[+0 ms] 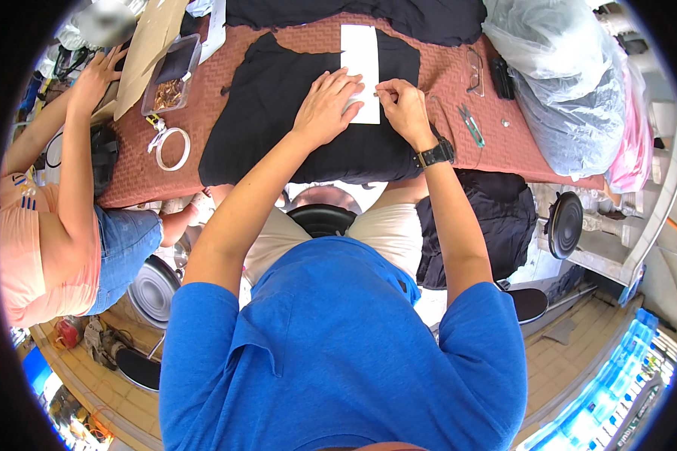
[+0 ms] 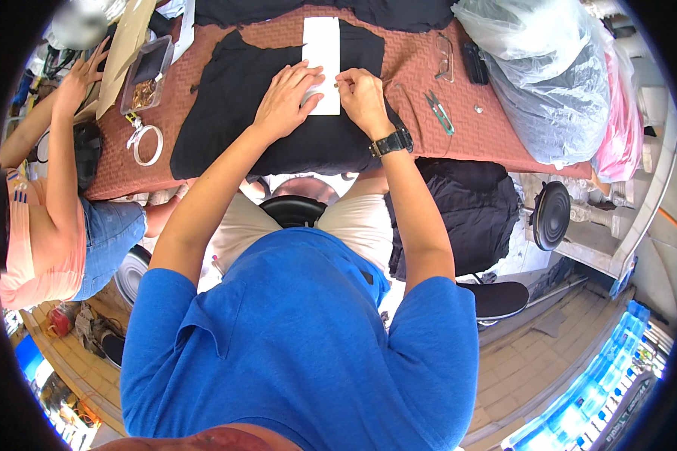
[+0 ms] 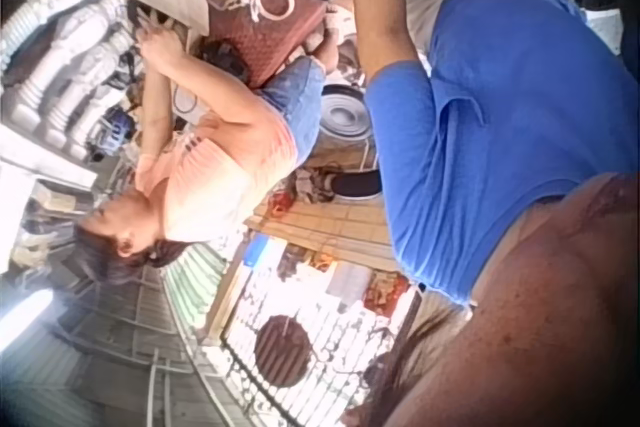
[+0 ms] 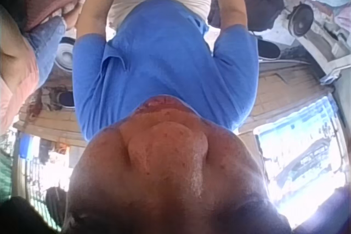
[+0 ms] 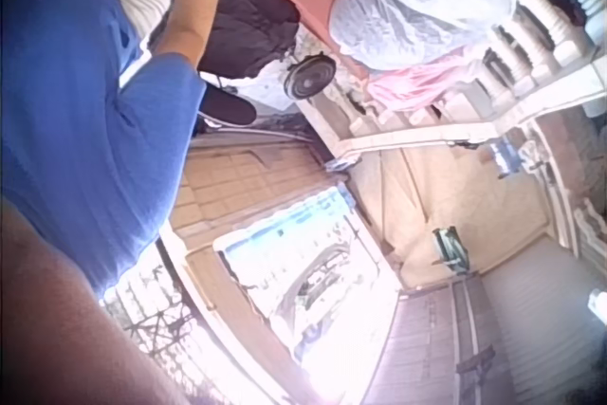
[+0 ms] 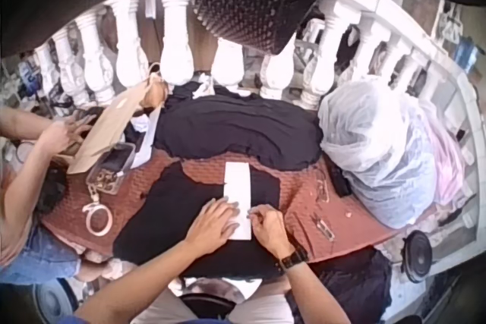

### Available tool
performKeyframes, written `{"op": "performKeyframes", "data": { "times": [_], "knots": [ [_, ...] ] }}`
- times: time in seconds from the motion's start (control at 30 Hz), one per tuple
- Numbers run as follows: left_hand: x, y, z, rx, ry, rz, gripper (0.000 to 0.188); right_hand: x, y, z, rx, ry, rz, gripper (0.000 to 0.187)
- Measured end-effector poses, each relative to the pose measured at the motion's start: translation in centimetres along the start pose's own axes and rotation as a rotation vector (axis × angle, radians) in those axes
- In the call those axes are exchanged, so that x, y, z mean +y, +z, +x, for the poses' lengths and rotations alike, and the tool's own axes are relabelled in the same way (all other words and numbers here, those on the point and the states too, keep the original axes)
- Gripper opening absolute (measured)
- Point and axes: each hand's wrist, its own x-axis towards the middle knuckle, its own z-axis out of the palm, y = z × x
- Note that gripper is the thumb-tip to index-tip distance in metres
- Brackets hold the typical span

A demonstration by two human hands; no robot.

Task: The person lays out a black garment on a table, aligns a white paper guide, and pins a small white label onto the fabric by hand.

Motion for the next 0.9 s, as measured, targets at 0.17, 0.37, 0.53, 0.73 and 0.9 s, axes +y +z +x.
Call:
{"op": "performKeyframes", "data": {
  "times": [0.17, 0.37, 0.53, 0.73, 0.9],
  "knots": [
    [0.0, 0.1, -0.1, 0.001, 0.003, 0.003, 0.036, 0.7, 0.3, -0.5, 0.063, -0.017, -0.102, 0.011],
    [0.1, 0.1, -0.1, -0.007, 0.008, 0.02, 0.035, 1.2, -0.2, 0.2, 0.09, 0.039, -0.027, 0.009],
    [-0.1, 0.3, -0.1, 0.007, 0.038, 0.039, 0.029, 1.2, 0.0, 0.4, 0.046, 0.103, -0.062, 0.012],
    [0.2, 0.2, -0.1, -0.026, 0.038, 0.057, 0.032, 1.8, 0.6, 0.4, 0.057, 0.095, -0.074, 0.013],
    [0.2, 0.2, -0.1, -0.035, 0.05, 0.08, 0.034, 2.6, 0.8, 0.3, 0.077, 0.041, -0.098, 0.013]
  ]
}}
